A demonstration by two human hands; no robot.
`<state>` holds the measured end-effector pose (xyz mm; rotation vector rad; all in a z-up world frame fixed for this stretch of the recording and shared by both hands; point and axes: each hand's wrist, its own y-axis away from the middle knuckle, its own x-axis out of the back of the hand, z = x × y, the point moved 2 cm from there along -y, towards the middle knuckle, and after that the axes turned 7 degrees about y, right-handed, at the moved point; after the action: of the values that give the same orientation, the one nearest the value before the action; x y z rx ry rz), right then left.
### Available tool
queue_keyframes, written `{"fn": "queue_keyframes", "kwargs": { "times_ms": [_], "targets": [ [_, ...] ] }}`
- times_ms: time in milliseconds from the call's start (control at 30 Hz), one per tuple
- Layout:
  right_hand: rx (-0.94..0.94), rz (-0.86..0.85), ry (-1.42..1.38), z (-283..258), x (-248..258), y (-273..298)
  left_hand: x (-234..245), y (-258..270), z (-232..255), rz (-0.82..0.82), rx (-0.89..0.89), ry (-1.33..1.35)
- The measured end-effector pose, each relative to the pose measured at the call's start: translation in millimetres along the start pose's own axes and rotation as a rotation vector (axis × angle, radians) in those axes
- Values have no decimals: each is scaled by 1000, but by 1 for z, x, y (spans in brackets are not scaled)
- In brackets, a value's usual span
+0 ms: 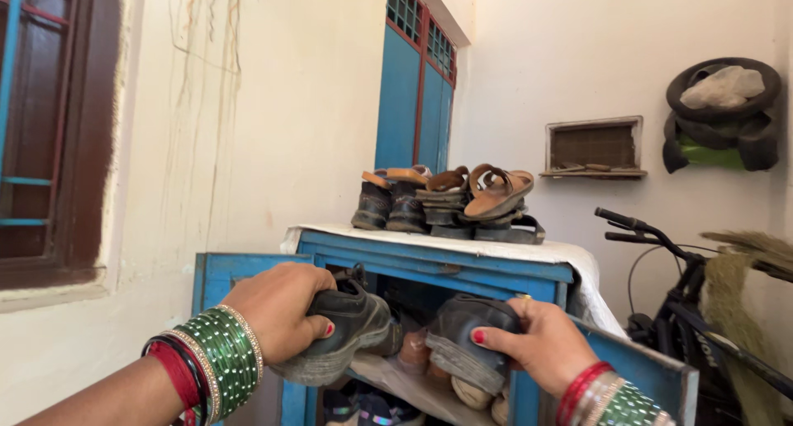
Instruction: The person picks up various shoes and sandals from the floor and places them into a blue metal shoe cabinet. The person handles multiple pairs of footwear, including sneakers, sandals, and slippers, arranging them on the shelves inside the cabinet.
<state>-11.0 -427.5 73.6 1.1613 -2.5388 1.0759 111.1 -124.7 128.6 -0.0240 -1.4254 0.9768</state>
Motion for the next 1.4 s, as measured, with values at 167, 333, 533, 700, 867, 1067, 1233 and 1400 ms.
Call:
{"fn": "queue_keyframes", "kwargs": {
  "times_ms": [167,333,533,700,867,1067,1233,1400],
  "targets": [
    [-206,23,363,-38,-31,22,-15,0,-20,73,-56,20],
    [-111,29,451,-47,-46,10,-18,6,-43,106,-31,15],
    [-144,24,459,-20,-62,-10,-19,8,-70,89,14,5],
    [-47,93,574,3,-79,-27,-29,-3,-80,59,55,-30],
    [-140,75,522,17,-96,-43,-50,-19,-84,123,-12,18],
    [-102,106,611,33,-115,-66,-83,-53,-91,122,-25,75],
    [-95,111,626,60,-129,-101,-116,-94,-112,165,-75,120],
    [45,207,651,86,-142,-142,-157,-137,-134,273,-94,157]
  ]
}}
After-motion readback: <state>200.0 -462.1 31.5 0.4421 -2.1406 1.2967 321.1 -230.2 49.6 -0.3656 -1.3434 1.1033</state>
